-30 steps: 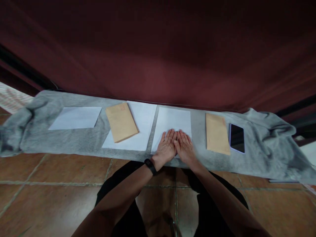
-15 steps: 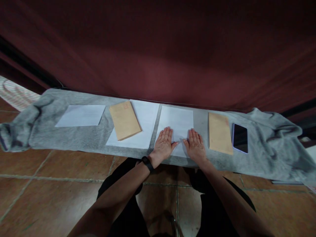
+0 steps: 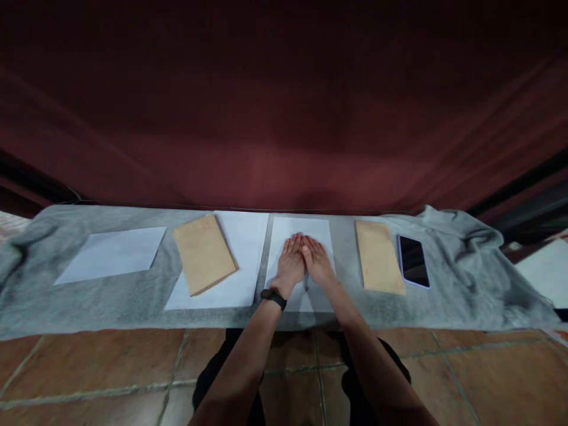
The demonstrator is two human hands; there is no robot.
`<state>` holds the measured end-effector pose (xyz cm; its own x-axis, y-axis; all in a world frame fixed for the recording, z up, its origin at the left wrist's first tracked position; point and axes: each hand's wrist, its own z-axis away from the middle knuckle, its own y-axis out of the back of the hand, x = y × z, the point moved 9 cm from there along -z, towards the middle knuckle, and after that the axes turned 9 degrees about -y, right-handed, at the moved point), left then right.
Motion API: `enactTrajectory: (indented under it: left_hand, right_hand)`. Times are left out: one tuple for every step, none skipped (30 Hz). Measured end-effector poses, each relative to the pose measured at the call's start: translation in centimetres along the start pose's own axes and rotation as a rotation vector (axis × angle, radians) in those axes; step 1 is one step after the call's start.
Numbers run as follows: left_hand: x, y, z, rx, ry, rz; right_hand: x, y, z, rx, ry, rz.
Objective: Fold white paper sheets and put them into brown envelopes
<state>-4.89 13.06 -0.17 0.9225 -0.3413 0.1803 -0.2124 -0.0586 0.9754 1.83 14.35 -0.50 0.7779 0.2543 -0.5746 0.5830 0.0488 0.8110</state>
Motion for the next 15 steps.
enactTrajectory:
  left_hand:
    - [-0.4,-0.1,-0.2,-0.010,0.008,-0.006]
    - [-0.8,-0.2,-0.3,-0.015,0.021,-0.010]
    - [-1.3,-0.1,-0.5,-0.013,0.043,-0.012]
    - [-1.9,-0.1,-0.6,-0.007,0.074,-0.012]
    - [-2.4,0.0,-0.7,0.004,0.111,-0.011]
    - [-2.9,0.0,-0.7,0.017,0.147,-0.010]
    - [-3.4,0.0,-0.8,0.031,0.182,-0.008]
    - [-3.8,-0.1,-0.9,0.046,0.213,-0.006]
    - [-4.2,-0.1,-1.0,0.063,0.240,-0.004]
    - [-4.5,-0.2,-1.1,0.082,0.262,-0.002]
    - [-4.8,-0.3,-1.1,0.104,0.283,0.000]
    - [-5.0,-0.2,-1.1,0.129,0.301,0.002]
    - [-5.2,-0.2,-1.0,0.155,0.316,0.004]
    - [-5.4,0.0,-1.0,0.178,0.328,0.004]
    - [-5.6,0.2,-0.9,0.196,0.341,0.004]
  right_hand:
    - [-0.1,-0.3,-0.1,0.002,-0.009,0.040]
    - [-0.2,-0.5,-0.3,0.005,-0.021,0.085]
    - [-0.2,-0.6,-0.4,0.003,-0.030,0.130]
    - [-0.1,-0.7,-0.5,0.000,-0.036,0.171]
    - [0.0,-0.8,-0.7,-0.001,-0.040,0.209]
    - [0.2,-0.8,-0.9,0.003,-0.045,0.242]
    - [0.5,-0.7,-1.1,0.014,-0.051,0.271]
    - [0.8,-0.6,-1.3,0.033,-0.060,0.294]
    - [1.3,-0.4,-1.4,0.061,-0.076,0.313]
    - [1.9,-0.1,-1.6,0.096,-0.096,0.327]
    - [2.4,0.3,-1.6,0.135,-0.115,0.337]
    - [3.0,0.6,-1.6,0.174,-0.129,0.343]
    - [3.5,1.0,-1.5,0.212,-0.137,0.345]
    - [3.9,1.4,-1.4,0.246,-0.139,0.343]
    - [4.3,1.8,-1.3,0.273,-0.139,0.340]
